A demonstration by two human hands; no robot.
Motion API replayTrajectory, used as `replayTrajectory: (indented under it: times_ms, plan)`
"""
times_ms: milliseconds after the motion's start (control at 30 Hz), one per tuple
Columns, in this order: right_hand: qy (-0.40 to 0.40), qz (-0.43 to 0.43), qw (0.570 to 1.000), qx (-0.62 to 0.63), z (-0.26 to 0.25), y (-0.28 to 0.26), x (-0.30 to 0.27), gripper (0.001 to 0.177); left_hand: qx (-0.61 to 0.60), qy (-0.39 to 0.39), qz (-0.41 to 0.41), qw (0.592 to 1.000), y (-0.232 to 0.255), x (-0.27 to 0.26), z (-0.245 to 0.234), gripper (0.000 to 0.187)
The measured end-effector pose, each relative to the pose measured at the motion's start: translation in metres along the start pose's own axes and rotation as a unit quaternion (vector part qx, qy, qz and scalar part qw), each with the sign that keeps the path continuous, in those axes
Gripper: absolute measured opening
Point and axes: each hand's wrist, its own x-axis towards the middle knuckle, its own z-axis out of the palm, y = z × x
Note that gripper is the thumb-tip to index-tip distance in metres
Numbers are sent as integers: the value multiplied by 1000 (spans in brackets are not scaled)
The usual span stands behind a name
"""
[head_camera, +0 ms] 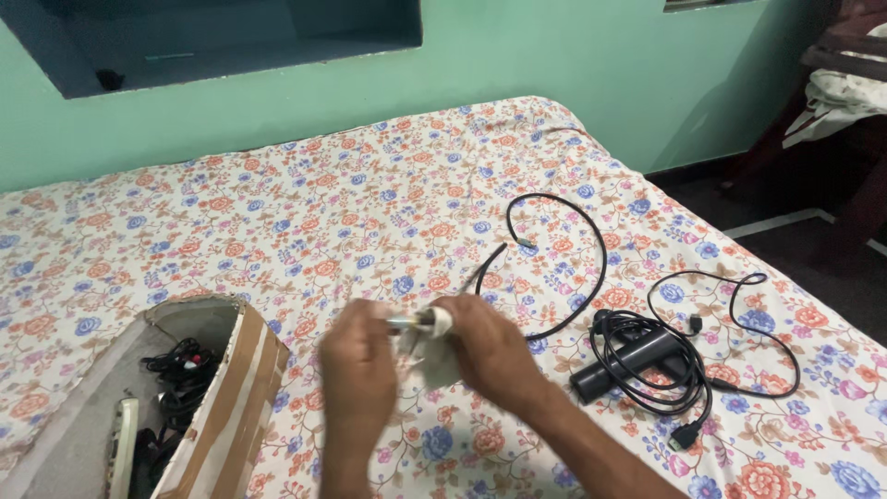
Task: The person wipes a long black cable and a white power adapter with a cloth, coiling the cable into a loop and placing the items into a cardboard box.
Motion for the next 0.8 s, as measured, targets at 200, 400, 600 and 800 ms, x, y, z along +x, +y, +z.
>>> replayTrajectory:
  times_ms: [200, 400, 600, 800]
  plan:
    - [74, 168, 959, 218, -43, 37, 6, 36, 2, 117, -40, 992, -9, 4, -41, 46]
    - [195, 90, 890, 402, -79, -7, 4, 27, 16, 78, 21, 997, -10, 7, -19, 50]
    - [25, -86, 990, 108, -30, -67, 11, 42, -37, 84, 111, 990, 8, -5, -7, 45]
    - [-96, 291, 907, 288, -37, -25, 15, 34, -80, 139, -56, 985, -7, 5, -28, 46]
